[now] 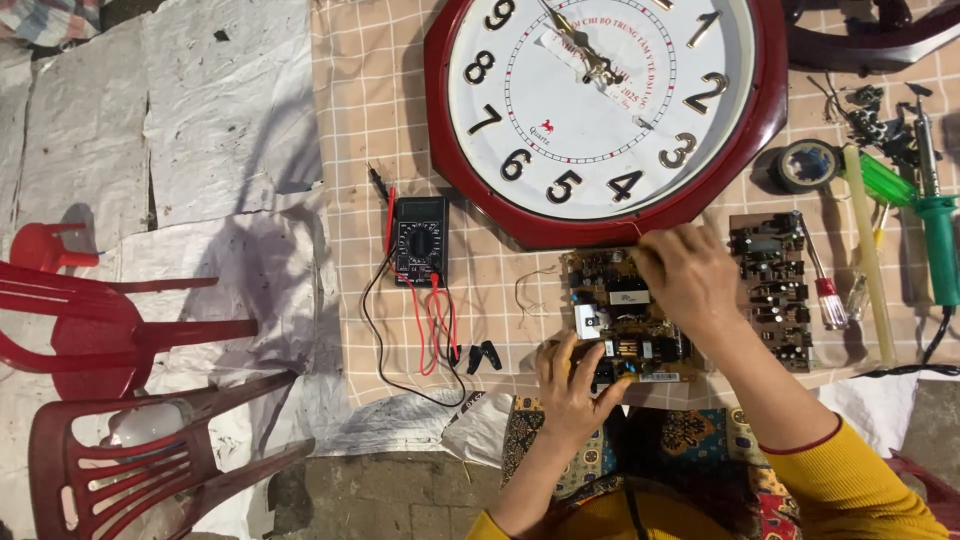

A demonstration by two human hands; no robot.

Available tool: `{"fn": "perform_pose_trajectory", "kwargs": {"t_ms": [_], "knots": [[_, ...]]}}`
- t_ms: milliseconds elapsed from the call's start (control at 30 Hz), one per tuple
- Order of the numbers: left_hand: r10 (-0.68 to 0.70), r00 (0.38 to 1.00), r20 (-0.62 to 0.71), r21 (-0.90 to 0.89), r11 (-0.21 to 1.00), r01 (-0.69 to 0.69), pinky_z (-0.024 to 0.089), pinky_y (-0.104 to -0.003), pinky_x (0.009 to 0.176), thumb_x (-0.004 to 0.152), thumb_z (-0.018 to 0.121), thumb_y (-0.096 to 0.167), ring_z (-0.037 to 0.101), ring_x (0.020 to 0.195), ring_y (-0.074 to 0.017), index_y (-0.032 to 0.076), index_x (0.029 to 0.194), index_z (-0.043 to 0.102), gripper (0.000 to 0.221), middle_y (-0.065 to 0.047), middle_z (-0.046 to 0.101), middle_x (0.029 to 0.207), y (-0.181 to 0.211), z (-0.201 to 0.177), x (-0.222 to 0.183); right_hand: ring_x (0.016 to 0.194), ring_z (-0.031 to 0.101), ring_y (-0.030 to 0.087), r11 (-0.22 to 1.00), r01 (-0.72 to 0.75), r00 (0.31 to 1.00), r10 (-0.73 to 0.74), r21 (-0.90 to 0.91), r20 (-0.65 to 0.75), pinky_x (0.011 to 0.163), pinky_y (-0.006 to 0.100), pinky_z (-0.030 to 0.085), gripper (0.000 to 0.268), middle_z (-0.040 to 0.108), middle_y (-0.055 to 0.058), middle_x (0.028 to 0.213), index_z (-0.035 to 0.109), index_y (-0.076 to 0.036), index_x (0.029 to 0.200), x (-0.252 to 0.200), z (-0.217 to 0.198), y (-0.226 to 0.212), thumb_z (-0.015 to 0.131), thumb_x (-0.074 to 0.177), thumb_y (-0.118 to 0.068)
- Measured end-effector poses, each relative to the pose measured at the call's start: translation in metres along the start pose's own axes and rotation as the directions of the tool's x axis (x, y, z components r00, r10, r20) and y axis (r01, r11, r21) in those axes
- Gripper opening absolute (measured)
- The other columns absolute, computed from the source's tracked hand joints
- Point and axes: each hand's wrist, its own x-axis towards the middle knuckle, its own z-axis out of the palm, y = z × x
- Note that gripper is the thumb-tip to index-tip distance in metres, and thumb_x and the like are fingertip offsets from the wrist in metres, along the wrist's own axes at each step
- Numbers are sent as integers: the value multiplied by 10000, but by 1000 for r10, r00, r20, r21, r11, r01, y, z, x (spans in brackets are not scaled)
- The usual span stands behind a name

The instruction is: Soldering and desoldering electronic components on a circuit board using a soldering iron and a desoldering pump.

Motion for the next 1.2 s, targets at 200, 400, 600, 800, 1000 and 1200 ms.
{"fn": "perform_pose_trajectory", "kwargs": {"t_ms": [200,400,600,800,1000,1200], "knots": [[27,999,-24,19,999,-26,395,-461,892,827,582,437,464,1056,-299,135,1155,507,453,-149,442,1180,1,-4,4,732,585,217,957,-217,926,264,-191,271,412,298,476,301,613,69,758,630,-96,873,5,2,2,586,851,-393],[22,999,-28,43,999,-20,381,-455,916,829,568,465,464,1071,-267,156,1219,439,514,-134,439,1192,-2,2,-3,614,554,205,944,-305,936,273,125,223,479,257,487,53,582,130,819,609,-15,866,-4,8,14,618,833,-55],[13,1000,-4,63,998,-12,354,-433,972,852,514,499,413,1150,-249,186,1294,339,569,-123,373,1271,-5,7,-7,596,568,206,950,-234,972,226,207,59,451,229,483,56,617,183,774,619,78,895,-28,-26,42,593,864,116],[28,1000,0,58,998,-28,390,-431,953,854,532,478,414,1137,-254,186,1324,297,601,-133,348,1284,-7,10,-8,575,584,187,939,-220,960,256,-263,111,350,266,361,46,644,38,773,671,-159,901,-76,-44,69,644,920,-192],[8,1000,15,55,998,-9,392,-432,927,822,568,463,443,1103,-264,152,1214,444,515,-145,418,1222,-4,9,-11,641,595,138,907,-322,941,339,-270,18,445,217,441,52,640,27,749,648,-77,941,-97,-52,81,660,982,-107],[20,1000,-6,58,998,-19,393,-441,922,811,587,452,453,1081,-271,153,1209,451,516,-143,427,1214,-1,9,-8,870,591,317,898,-364,901,407,-246,149,701,388,480,447,626,184,944,479,-107,1242,-69,-56,61,623,820,-74]]}}
